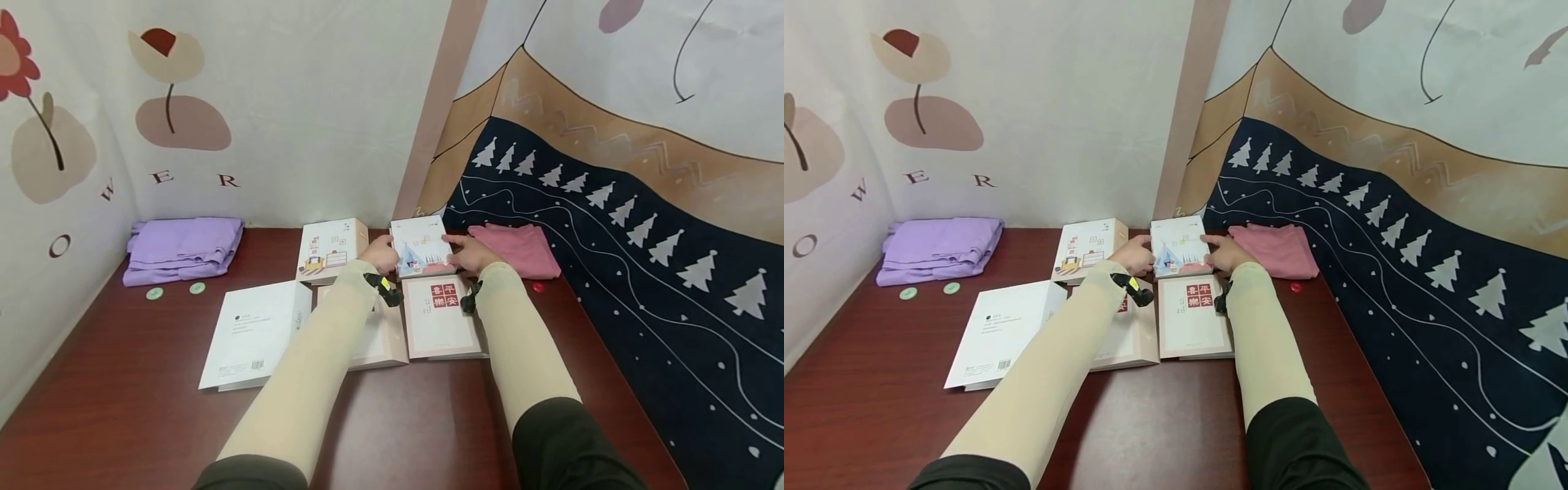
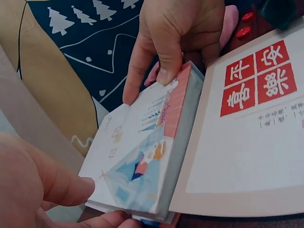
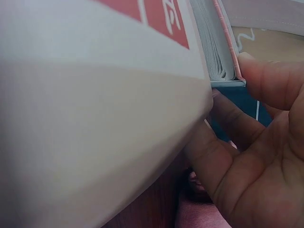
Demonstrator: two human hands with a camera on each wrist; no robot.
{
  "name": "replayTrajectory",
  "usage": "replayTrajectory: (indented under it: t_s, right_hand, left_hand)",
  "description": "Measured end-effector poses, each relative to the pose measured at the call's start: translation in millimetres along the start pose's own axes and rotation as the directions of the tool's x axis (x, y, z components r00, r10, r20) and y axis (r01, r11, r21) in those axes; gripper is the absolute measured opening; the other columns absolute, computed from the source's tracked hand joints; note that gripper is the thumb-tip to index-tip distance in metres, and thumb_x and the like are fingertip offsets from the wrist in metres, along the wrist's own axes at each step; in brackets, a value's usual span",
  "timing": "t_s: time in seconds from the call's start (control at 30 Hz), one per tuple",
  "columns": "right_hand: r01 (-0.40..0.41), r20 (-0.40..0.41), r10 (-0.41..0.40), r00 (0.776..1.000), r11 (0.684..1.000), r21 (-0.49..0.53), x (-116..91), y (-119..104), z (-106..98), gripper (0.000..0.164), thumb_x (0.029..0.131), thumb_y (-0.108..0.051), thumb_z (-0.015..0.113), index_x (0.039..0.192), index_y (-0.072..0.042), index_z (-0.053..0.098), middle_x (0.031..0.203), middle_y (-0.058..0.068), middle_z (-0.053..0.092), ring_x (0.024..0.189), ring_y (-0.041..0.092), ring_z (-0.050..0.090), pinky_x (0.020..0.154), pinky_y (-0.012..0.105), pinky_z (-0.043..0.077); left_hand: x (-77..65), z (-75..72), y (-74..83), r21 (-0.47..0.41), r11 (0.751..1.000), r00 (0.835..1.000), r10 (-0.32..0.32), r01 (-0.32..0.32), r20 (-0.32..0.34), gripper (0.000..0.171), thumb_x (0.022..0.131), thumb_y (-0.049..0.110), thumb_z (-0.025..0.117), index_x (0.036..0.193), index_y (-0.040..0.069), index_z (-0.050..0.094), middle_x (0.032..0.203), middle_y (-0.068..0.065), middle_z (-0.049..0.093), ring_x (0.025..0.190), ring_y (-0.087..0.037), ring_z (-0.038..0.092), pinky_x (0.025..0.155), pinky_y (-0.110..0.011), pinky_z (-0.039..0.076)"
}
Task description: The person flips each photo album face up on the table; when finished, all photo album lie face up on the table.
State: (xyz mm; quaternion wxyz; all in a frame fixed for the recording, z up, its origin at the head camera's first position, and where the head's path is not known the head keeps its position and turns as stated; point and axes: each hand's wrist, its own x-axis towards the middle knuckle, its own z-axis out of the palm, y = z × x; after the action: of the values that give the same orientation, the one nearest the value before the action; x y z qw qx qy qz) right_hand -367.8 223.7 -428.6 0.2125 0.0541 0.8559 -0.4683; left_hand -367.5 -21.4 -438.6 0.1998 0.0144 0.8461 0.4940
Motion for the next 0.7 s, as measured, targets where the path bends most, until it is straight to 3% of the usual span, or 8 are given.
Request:
replayTrajectory:
  t_s: [0.13, 0.3, 0.4, 0.5, 0.6, 0.7]
  right_hand:
    - [0.006, 0.004, -0.006, 1.0, 1.0, -0.006, 1.1, 0.5, -0.7, 0.067, 0.106, -0.005, 0.057, 0.166, -0.028, 0.036, 0.137, 0.019, 0.058, 0.112, 0.026, 0.066, 0.092, 0.04, 0.054]
    - [0.016, 0.007, -0.016, 1.0, 1.0, -0.014, 2.3, 1.4, -0.8, 0.069, 0.104, -0.003, 0.058, 0.165, -0.028, 0.038, 0.136, 0.017, 0.059, 0.111, 0.025, 0.064, 0.091, 0.039, 0.055]
    - [0.018, 0.013, -0.018, 1.0, 1.0, -0.007, 1.7, 1.2, -1.0, 0.069, 0.105, -0.003, 0.057, 0.166, -0.028, 0.037, 0.138, 0.018, 0.058, 0.112, 0.026, 0.064, 0.092, 0.039, 0.055]
    - [0.024, 0.009, -0.024, 1.0, 0.999, -0.021, 0.5, 0.7, -1.1, 0.068, 0.105, -0.004, 0.057, 0.166, -0.028, 0.036, 0.138, 0.018, 0.058, 0.112, 0.025, 0.063, 0.092, 0.04, 0.055]
    - [0.024, 0.009, -0.024, 1.0, 0.999, -0.021, -0.4, 0.3, -0.6, 0.068, 0.106, -0.006, 0.058, 0.166, -0.028, 0.036, 0.136, 0.018, 0.058, 0.11, 0.024, 0.063, 0.09, 0.038, 0.055]
    - [0.018, 0.018, -0.018, 1.0, 1.0, -0.013, -1.7, 0.3, -0.7, 0.067, 0.106, -0.007, 0.058, 0.166, -0.029, 0.036, 0.136, 0.018, 0.057, 0.11, 0.023, 0.062, 0.092, 0.038, 0.054]
  left_hand:
    - [-0.7, -0.4, 2.0, 0.004, 1.0, 1.0, 0.005, -0.005, 0.003, 0.072, 0.099, 0.004, 0.047, 0.167, 0.005, 0.024, 0.161, -0.018, 0.042, 0.104, -0.029, 0.057, 0.054, -0.025, 0.041]
    - [1.5, 0.4, -0.7, -0.064, 0.998, 1.0, -0.021, 0.021, 0.002, 0.071, 0.099, 0.001, 0.047, 0.167, 0.007, 0.026, 0.145, -0.02, 0.052, 0.072, -0.018, 0.053, 0.054, -0.022, 0.044]
    - [1.9, 0.2, -1.7, -0.115, 0.993, 1.0, -0.02, 0.02, 0.004, 0.073, 0.097, -0.002, 0.047, 0.167, 0.008, 0.026, 0.137, -0.022, 0.056, 0.062, -0.014, 0.046, 0.054, -0.021, 0.043]
    - [0.8, -1.2, -1.4, -0.129, 0.992, 1.0, -0.001, 0.001, -0.001, 0.073, 0.097, -0.002, 0.047, 0.166, 0.008, 0.028, 0.141, -0.021, 0.053, 0.072, -0.016, 0.052, 0.062, -0.024, 0.05]
    - [-0.1, -1.7, -1.0, -0.145, 0.989, 1.0, 0.004, -0.004, 0.0, 0.071, 0.099, -0.001, 0.048, 0.167, 0.011, 0.028, 0.154, -0.019, 0.047, 0.098, -0.023, 0.058, 0.085, -0.033, 0.058]
    - [-1.7, -1.5, -0.5, -0.144, 0.99, 1.0, 0.013, -0.012, 0.006, 0.071, 0.102, 0.001, 0.051, 0.167, 0.016, 0.028, 0.164, -0.016, 0.038, 0.117, -0.028, 0.056, 0.102, -0.042, 0.056]
